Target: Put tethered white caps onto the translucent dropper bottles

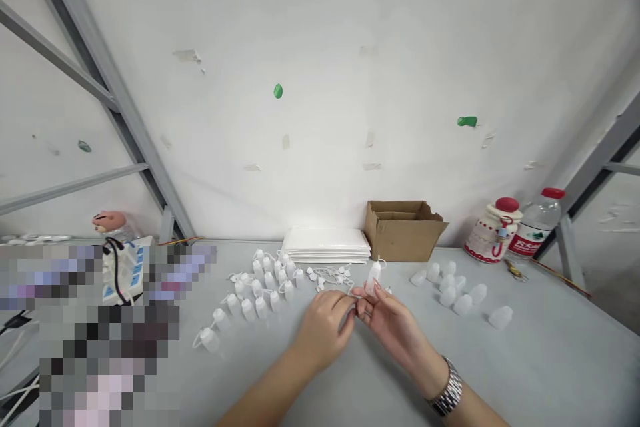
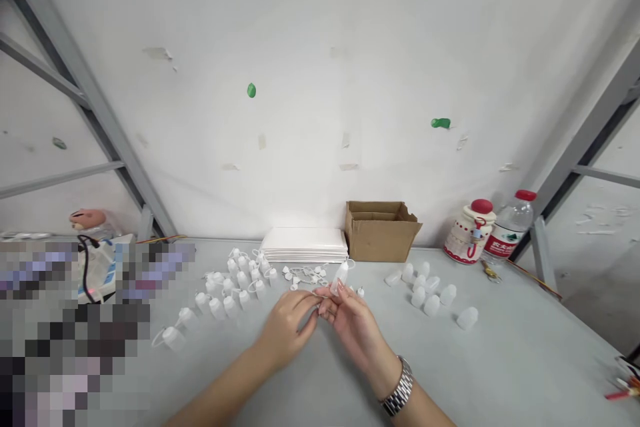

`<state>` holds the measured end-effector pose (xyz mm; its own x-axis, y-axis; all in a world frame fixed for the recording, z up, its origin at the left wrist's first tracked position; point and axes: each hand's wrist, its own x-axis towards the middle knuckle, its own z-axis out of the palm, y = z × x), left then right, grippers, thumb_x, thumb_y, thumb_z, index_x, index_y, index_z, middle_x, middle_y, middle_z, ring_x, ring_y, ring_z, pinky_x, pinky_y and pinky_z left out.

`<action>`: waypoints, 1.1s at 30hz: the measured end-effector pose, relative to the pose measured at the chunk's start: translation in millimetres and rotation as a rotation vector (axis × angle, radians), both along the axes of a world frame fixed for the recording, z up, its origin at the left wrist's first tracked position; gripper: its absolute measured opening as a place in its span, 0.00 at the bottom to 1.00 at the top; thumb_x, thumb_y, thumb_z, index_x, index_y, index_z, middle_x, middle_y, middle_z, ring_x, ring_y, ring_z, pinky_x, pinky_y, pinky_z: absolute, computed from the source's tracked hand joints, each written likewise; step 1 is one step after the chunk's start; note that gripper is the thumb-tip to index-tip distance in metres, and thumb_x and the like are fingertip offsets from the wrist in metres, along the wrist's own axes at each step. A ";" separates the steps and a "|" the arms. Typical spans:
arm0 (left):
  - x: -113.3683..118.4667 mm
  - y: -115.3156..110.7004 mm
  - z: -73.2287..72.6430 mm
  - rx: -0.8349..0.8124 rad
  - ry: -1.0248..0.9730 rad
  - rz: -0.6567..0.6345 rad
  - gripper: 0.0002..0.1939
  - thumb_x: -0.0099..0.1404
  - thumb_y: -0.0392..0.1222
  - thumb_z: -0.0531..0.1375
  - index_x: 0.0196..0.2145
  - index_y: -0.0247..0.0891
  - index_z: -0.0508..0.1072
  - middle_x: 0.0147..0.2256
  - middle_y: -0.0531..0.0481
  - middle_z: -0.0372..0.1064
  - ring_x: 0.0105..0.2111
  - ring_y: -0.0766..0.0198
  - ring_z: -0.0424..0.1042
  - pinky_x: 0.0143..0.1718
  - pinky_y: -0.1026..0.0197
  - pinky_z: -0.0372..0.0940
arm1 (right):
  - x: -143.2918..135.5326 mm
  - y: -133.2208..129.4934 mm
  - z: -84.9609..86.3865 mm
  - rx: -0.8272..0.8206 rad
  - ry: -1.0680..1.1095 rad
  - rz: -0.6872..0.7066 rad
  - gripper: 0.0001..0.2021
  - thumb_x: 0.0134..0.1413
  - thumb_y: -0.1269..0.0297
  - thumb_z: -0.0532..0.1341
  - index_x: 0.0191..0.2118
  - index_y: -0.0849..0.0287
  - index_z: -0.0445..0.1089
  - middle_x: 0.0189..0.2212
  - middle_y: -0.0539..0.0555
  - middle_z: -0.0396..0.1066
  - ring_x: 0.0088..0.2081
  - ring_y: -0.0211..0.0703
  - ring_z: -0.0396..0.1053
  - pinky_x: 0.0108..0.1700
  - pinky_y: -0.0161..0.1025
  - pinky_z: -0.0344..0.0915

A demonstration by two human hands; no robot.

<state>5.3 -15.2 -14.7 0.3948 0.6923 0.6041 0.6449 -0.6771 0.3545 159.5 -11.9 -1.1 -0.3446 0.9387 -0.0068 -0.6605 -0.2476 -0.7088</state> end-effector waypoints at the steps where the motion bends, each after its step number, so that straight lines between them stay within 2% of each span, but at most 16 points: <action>1: 1.2 0.0 -3.0 0.000 0.002 0.022 0.10 0.60 0.33 0.52 0.37 0.39 0.71 0.33 0.48 0.72 0.33 0.61 0.69 0.36 0.57 0.64 | 0.1 0.4 0.5 0.031 -0.046 -0.007 0.09 0.48 0.57 0.63 0.30 0.58 0.71 0.31 0.54 0.74 0.27 0.38 0.66 0.36 0.40 0.61; 3: 2.2 1.2 -7.0 -0.003 -0.001 0.068 0.09 0.59 0.34 0.53 0.36 0.39 0.71 0.31 0.48 0.72 0.32 0.61 0.70 0.34 0.58 0.65 | 0.3 2.7 1.7 0.091 -0.153 -0.033 0.11 0.49 0.55 0.62 0.33 0.57 0.70 0.30 0.54 0.74 0.26 0.40 0.66 0.36 0.41 0.62; 6: 2.3 3.2 -9.7 0.010 0.030 0.092 0.08 0.58 0.36 0.54 0.35 0.38 0.72 0.28 0.49 0.72 0.29 0.61 0.70 0.32 0.59 0.64 | 0.6 12.6 3.4 0.193 -0.355 -0.139 0.12 0.48 0.53 0.62 0.35 0.55 0.68 0.33 0.53 0.73 0.33 0.44 0.67 0.40 0.43 0.61; 8: 3.7 1.4 -10.7 0.060 0.082 0.066 0.06 0.57 0.38 0.55 0.27 0.38 0.72 0.20 0.52 0.69 0.22 0.64 0.68 0.26 0.61 0.62 | -0.9 23.1 3.8 0.299 -0.548 -0.239 0.12 0.46 0.53 0.63 0.33 0.56 0.68 0.34 0.54 0.71 0.37 0.45 0.66 0.41 0.43 0.61; 11: 11.3 -8.6 -11.7 0.219 0.150 -0.035 0.16 0.57 0.40 0.54 0.13 0.39 0.65 0.11 0.54 0.61 0.13 0.68 0.60 0.17 0.62 0.53 | -10.3 38.3 0.9 0.499 -0.891 -0.346 0.12 0.43 0.54 0.63 0.30 0.57 0.69 0.28 0.51 0.67 0.31 0.43 0.63 0.35 0.40 0.60; 13: 19.6 -18.4 -12.5 0.346 0.146 -0.172 0.16 0.56 0.40 0.53 0.12 0.39 0.64 0.11 0.53 0.60 0.13 0.69 0.58 0.16 0.62 0.49 | -22.2 43.6 -4.1 0.637 -1.088 -0.267 0.10 0.46 0.56 0.61 0.30 0.58 0.67 0.24 0.49 0.64 0.27 0.40 0.61 0.31 0.38 0.59; 15: 28.5 -27.5 -14.6 0.453 0.105 -0.314 0.16 0.55 0.41 0.53 0.11 0.40 0.62 0.10 0.53 0.58 0.12 0.69 0.55 0.14 0.62 0.46 | -37.3 43.6 -10.6 0.747 -1.225 -0.119 0.08 0.48 0.59 0.60 0.28 0.58 0.66 0.22 0.48 0.64 0.26 0.39 0.60 0.29 0.36 0.58; 16: 32.4 -31.0 -16.2 0.490 0.090 -0.375 0.17 0.54 0.41 0.53 0.10 0.40 0.61 0.09 0.54 0.56 0.12 0.69 0.54 0.14 0.62 0.45 | -45.3 42.1 -14.1 0.779 -1.257 -0.076 0.08 0.47 0.60 0.61 0.25 0.59 0.65 0.21 0.48 0.64 0.25 0.39 0.60 0.29 0.36 0.57; 19: 38.6 -35.6 -21.0 0.500 0.102 -0.451 0.18 0.53 0.44 0.55 0.10 0.41 0.58 0.08 0.55 0.53 0.11 0.70 0.51 0.13 0.62 0.44 | -67.5 36.7 -22.2 0.867 -1.333 -0.029 0.09 0.43 0.64 0.64 0.21 0.59 0.64 0.21 0.48 0.65 0.26 0.39 0.60 0.35 0.39 0.56; 24: 34.1 -31.0 -19.4 0.375 0.088 -0.412 0.18 0.51 0.42 0.57 0.10 0.42 0.55 0.09 0.57 0.51 0.11 0.70 0.52 0.14 0.62 0.49 | -93.3 36.3 -25.0 0.942 -1.437 -0.030 0.10 0.44 0.62 0.64 0.22 0.59 0.64 0.25 0.51 0.67 0.31 0.43 0.62 0.40 0.42 0.53; 29: 32.0 -30.3 -14.6 0.452 0.007 -0.385 0.17 0.52 0.41 0.54 0.09 0.41 0.56 0.09 0.57 0.51 0.11 0.71 0.51 0.14 0.63 0.48 | -106.2 37.5 -24.5 0.966 -1.494 -0.037 0.11 0.47 0.56 0.63 0.24 0.58 0.66 0.27 0.52 0.68 0.31 0.44 0.63 0.39 0.42 0.54; 33: 29.7 -32.4 -13.1 0.439 0.016 -0.396 0.16 0.53 0.41 0.54 0.10 0.41 0.58 0.09 0.56 0.53 0.12 0.70 0.53 0.14 0.63 0.47 | -101.1 34.1 -25.6 0.977 -1.509 -0.040 0.14 0.47 0.51 0.62 0.28 0.59 0.69 0.28 0.54 0.69 0.33 0.47 0.65 0.40 0.43 0.54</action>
<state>35.0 -47.6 -27.8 0.5832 0.1773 0.7928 0.3163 -0.9484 -0.0205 58.3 22.2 -26.7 -0.5454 0.8019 0.2437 0.6328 0.5847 -0.5076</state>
